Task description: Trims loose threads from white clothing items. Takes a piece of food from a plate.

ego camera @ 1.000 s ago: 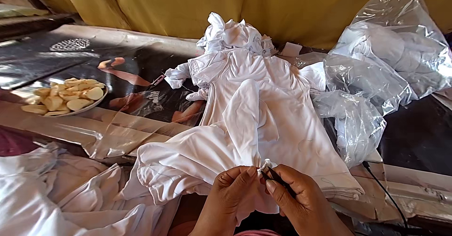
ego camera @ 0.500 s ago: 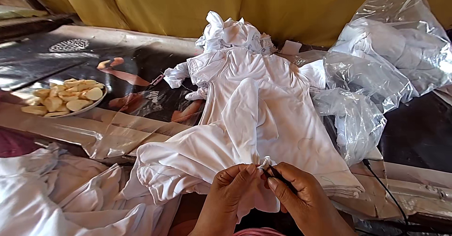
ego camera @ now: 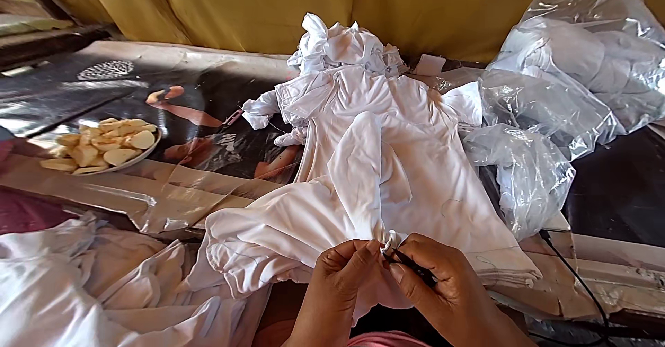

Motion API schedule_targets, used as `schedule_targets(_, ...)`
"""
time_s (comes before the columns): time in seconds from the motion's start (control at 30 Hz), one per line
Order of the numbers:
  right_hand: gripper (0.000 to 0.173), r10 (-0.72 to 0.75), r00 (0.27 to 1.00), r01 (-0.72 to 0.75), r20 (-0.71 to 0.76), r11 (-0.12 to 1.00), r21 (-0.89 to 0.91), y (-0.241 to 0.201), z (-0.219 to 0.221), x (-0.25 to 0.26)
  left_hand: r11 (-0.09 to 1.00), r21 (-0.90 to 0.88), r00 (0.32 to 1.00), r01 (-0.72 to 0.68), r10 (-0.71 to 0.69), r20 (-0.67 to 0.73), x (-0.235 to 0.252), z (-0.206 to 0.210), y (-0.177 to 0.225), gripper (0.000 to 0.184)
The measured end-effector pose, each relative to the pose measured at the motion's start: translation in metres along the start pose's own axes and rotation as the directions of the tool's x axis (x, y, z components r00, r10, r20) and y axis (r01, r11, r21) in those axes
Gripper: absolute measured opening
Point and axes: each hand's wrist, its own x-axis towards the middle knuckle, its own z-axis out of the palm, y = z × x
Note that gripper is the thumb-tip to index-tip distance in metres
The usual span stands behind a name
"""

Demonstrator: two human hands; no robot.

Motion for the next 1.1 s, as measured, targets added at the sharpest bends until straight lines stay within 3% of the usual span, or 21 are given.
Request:
schedule_targets(0.2,0.026,0.047,0.999,-0.045,0.011,0.991,-0.128,-0.004,0.005,0.0,0.983,0.095,0.987,-0.16,0.158,0.03,-0.002,-0.002,-0.006,0.018)
schedule_targets(0.3,0.029,0.04,0.999,-0.035,0.035,0.988,-0.148,-0.002,0.002,0.0,0.98,0.121,0.987,-0.159,0.155,0.038,-0.001,-0.002,-0.005,0.02)
schedule_targets(0.47,0.021,0.169,0.986,-0.169,0.0,0.985,0.047,-0.003,-0.007,-0.001,0.994,0.079,0.995,-0.08,0.075,0.062,-0.001,-0.004,-0.001,0.022)
schedule_targets(0.53,0.03,0.18,0.983,-0.176,-0.033,0.98,0.091,-0.003,-0.008,0.001,0.995,0.073,0.995,-0.063,0.058,0.075,-0.001,-0.004,0.0,0.021)
schedule_targets(0.6,0.025,0.17,0.985,-0.167,-0.02,0.981,0.097,0.0,-0.008,0.005,0.994,0.082,0.991,-0.077,0.067,0.119,0.001,-0.007,0.0,0.017)
schedule_targets(0.7,0.011,0.224,0.974,-0.226,0.032,0.967,0.115,0.002,-0.01,0.013,0.985,0.133,0.975,-0.108,0.078,0.209,0.005,-0.016,0.003,0.01)
schedule_targets(0.9,0.008,0.35,0.928,-0.372,0.129,0.899,0.232,0.001,-0.013,0.015,0.985,0.152,0.979,-0.084,0.053,0.195,0.012,-0.02,-0.002,0.006)
schedule_targets(1.1,0.004,0.443,0.846,-0.533,0.297,0.722,0.441,0.003,-0.026,0.017,0.998,0.059,0.975,-0.005,-0.008,0.224,0.017,-0.019,-0.004,0.007)
